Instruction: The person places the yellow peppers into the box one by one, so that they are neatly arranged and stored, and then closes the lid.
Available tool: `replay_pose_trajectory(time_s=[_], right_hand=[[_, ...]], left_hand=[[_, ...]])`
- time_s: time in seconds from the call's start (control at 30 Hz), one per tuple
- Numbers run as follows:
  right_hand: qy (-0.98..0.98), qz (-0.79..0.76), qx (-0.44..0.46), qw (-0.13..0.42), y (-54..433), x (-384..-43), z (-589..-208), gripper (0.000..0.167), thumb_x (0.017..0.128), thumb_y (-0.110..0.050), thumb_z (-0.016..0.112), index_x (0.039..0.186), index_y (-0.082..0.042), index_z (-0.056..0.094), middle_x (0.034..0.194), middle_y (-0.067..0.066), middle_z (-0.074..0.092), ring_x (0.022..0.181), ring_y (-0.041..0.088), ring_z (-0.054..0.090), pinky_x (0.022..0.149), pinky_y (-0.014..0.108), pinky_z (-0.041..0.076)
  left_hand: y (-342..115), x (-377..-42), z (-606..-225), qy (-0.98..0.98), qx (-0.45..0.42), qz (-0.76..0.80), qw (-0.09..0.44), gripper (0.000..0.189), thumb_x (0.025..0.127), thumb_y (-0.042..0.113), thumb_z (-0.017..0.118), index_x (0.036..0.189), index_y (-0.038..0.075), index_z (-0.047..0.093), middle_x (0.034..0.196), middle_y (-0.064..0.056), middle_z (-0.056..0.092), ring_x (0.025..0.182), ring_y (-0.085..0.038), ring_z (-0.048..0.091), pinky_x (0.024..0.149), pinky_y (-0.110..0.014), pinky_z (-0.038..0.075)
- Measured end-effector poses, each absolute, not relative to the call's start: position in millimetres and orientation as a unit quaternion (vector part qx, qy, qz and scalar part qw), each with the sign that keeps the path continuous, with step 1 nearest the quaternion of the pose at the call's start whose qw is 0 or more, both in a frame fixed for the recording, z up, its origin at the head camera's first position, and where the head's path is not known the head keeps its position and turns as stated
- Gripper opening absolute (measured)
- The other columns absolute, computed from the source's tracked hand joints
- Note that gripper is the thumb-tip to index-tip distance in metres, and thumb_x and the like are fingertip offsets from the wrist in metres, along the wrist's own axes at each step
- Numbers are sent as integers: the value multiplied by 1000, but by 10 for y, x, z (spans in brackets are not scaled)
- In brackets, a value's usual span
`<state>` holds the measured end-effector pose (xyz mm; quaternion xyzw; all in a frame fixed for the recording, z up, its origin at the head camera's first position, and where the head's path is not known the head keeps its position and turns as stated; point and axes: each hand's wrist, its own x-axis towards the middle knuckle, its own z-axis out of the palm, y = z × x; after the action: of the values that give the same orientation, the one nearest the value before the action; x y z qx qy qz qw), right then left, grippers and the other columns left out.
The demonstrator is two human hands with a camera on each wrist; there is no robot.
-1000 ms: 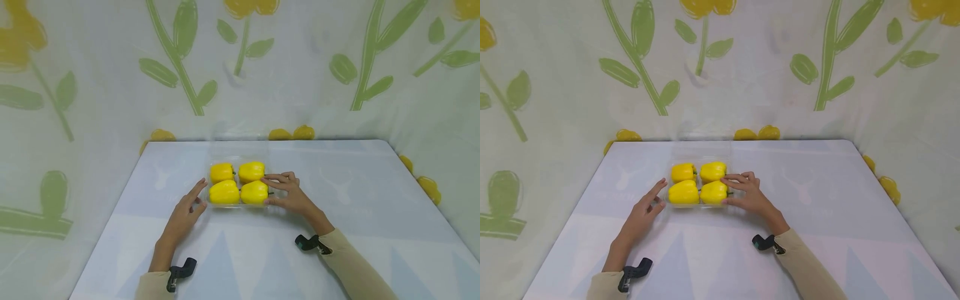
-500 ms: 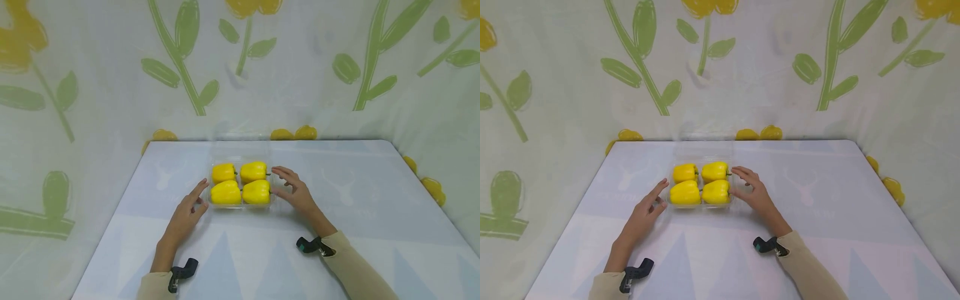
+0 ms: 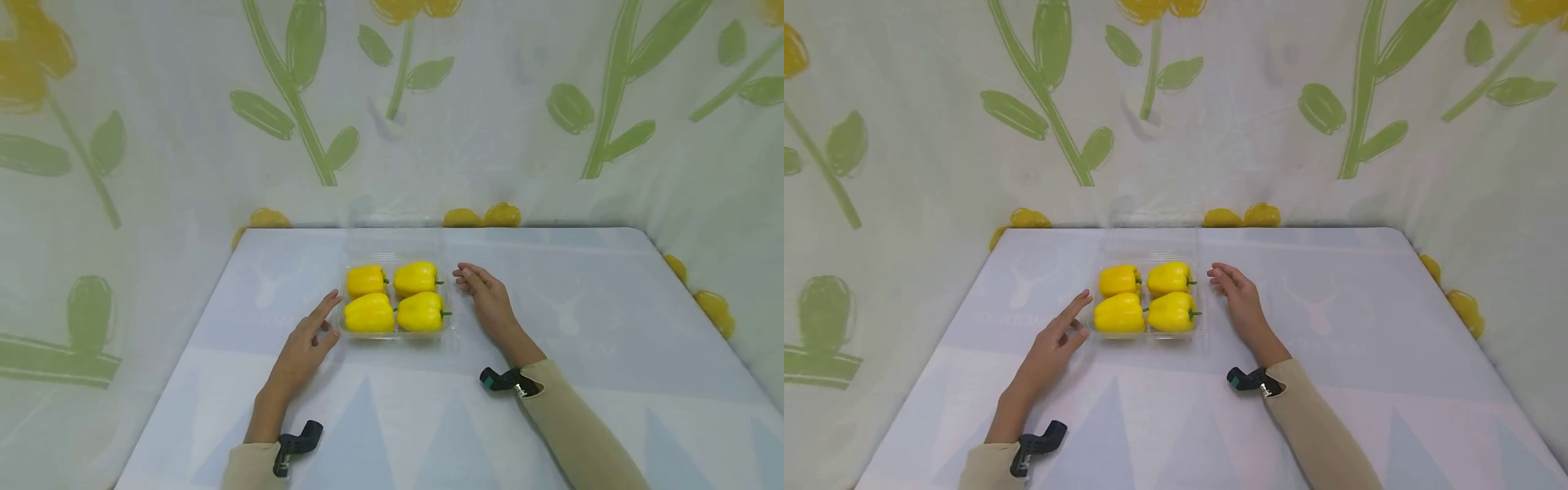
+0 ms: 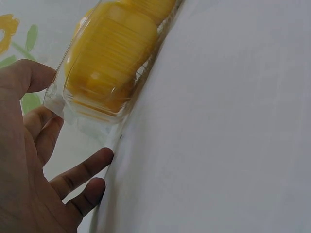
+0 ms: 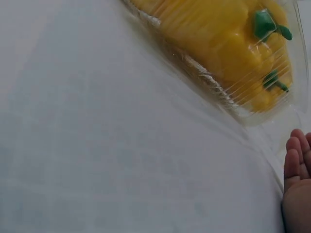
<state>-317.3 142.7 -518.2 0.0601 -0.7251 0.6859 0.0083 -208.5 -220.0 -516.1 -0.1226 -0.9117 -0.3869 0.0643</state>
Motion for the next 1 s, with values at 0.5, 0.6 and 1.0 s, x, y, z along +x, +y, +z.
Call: replay_pose_trajectory(time_s=[0.5, 0.6, 1.0], right_hand=[[-700, 712, 43, -8, 1344, -3540, -5191, 50, 103, -38, 55, 135, 1, 56, 125, 14, 62, 112, 22, 56, 98, 26, 45], [-700, 713, 48, -12, 1316, -3568, -5189, 51, 104, -38, 54, 136, 2, 56, 125, 14, 61, 112, 22, 55, 98, 26, 44], [-704, 709, 41, -23, 1285, -3687, -5188, 50, 104, -40, 53, 136, -2, 56, 125, 10, 61, 112, 20, 54, 98, 25, 43]], left_hand=[[-2178, -2091, -5164, -913, -120, -383, 70, 59, 103, 31, 56, 157, 32, 33, 160, 21, 26, 102, -11, 50, 78, -35, 44], [-2192, -2077, -5159, -912, -122, -386, 73, 59, 103, 31, 56, 157, 32, 33, 160, 21, 27, 102, -10, 50, 77, -34, 44], [-2154, -2032, -5140, -909, -120, -392, 73, 59, 102, 30, 57, 157, 29, 35, 160, 22, 26, 101, -11, 49, 76, -33, 43]])
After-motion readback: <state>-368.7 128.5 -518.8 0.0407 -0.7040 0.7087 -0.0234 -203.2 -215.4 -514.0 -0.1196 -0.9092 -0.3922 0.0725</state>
